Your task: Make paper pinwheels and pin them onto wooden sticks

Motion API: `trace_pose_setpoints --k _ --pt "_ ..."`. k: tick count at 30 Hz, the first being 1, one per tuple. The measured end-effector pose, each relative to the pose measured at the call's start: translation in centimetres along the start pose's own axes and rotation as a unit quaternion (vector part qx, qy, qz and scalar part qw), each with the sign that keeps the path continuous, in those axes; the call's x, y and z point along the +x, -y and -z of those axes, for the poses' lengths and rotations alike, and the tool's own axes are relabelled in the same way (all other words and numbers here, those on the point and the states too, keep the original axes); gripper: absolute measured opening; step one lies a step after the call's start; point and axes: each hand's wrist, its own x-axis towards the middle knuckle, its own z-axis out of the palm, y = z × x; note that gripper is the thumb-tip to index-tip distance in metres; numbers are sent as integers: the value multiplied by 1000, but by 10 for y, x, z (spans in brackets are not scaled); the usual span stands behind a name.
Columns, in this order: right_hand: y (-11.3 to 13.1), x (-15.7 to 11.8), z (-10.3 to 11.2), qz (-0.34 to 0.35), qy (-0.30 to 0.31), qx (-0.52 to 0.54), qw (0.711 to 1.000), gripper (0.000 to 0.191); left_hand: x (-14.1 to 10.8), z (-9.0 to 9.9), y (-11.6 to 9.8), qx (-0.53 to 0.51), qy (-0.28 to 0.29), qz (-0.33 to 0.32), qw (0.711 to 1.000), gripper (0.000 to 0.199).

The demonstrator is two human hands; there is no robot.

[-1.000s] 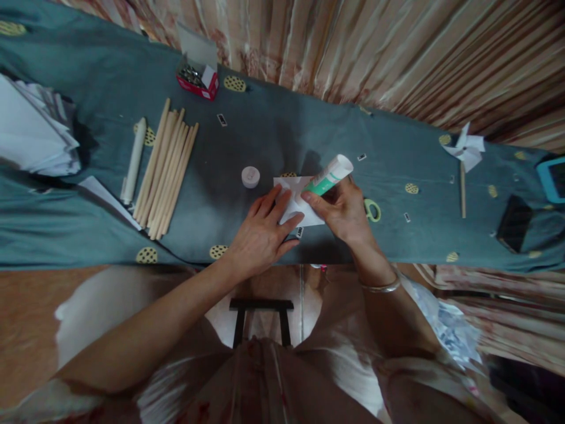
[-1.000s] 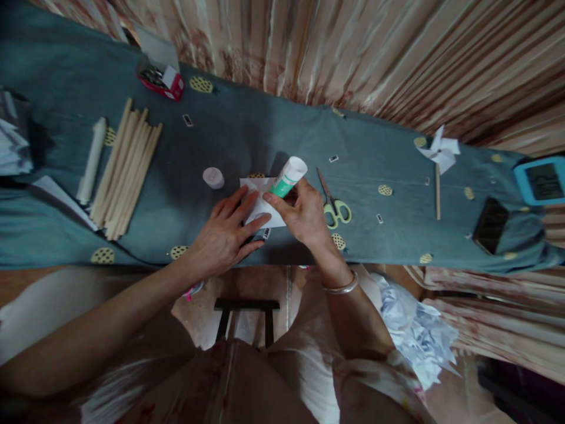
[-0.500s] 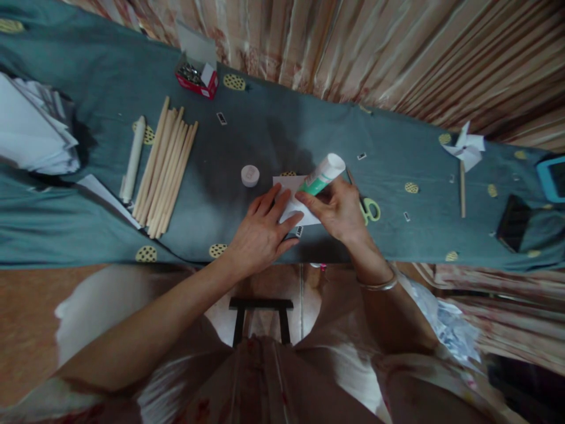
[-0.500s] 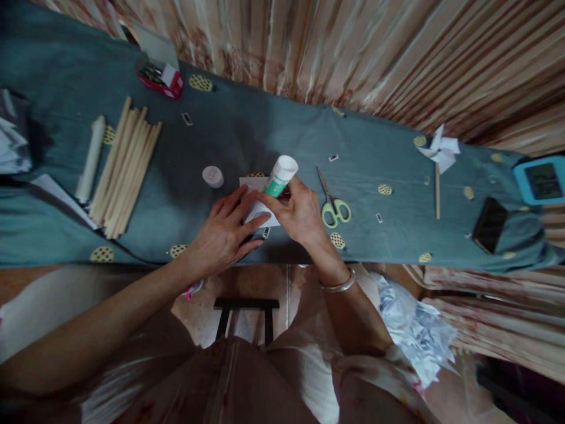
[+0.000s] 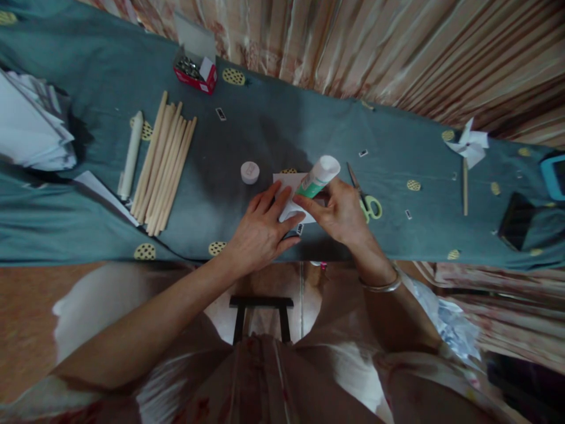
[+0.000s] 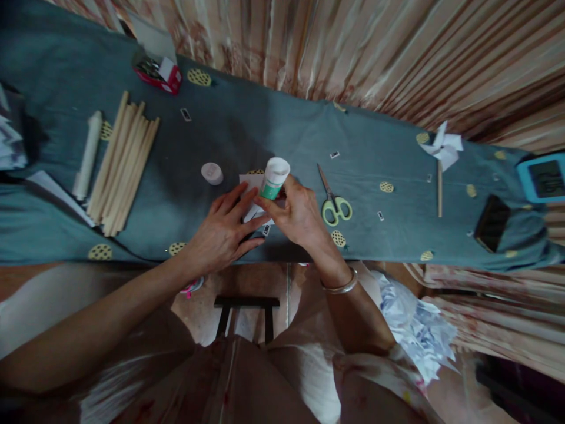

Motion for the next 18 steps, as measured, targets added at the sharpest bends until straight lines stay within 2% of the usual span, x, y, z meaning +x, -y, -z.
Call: trace_pose_setpoints --k 9,18 --pt "-7 -3 2 55 -7 -132 990 30 -1 1 1 6 7 0 1000 48" --pt "-7 -6 8 49 -15 -146 988 34 0 0 0 11 1 0 1000 48"
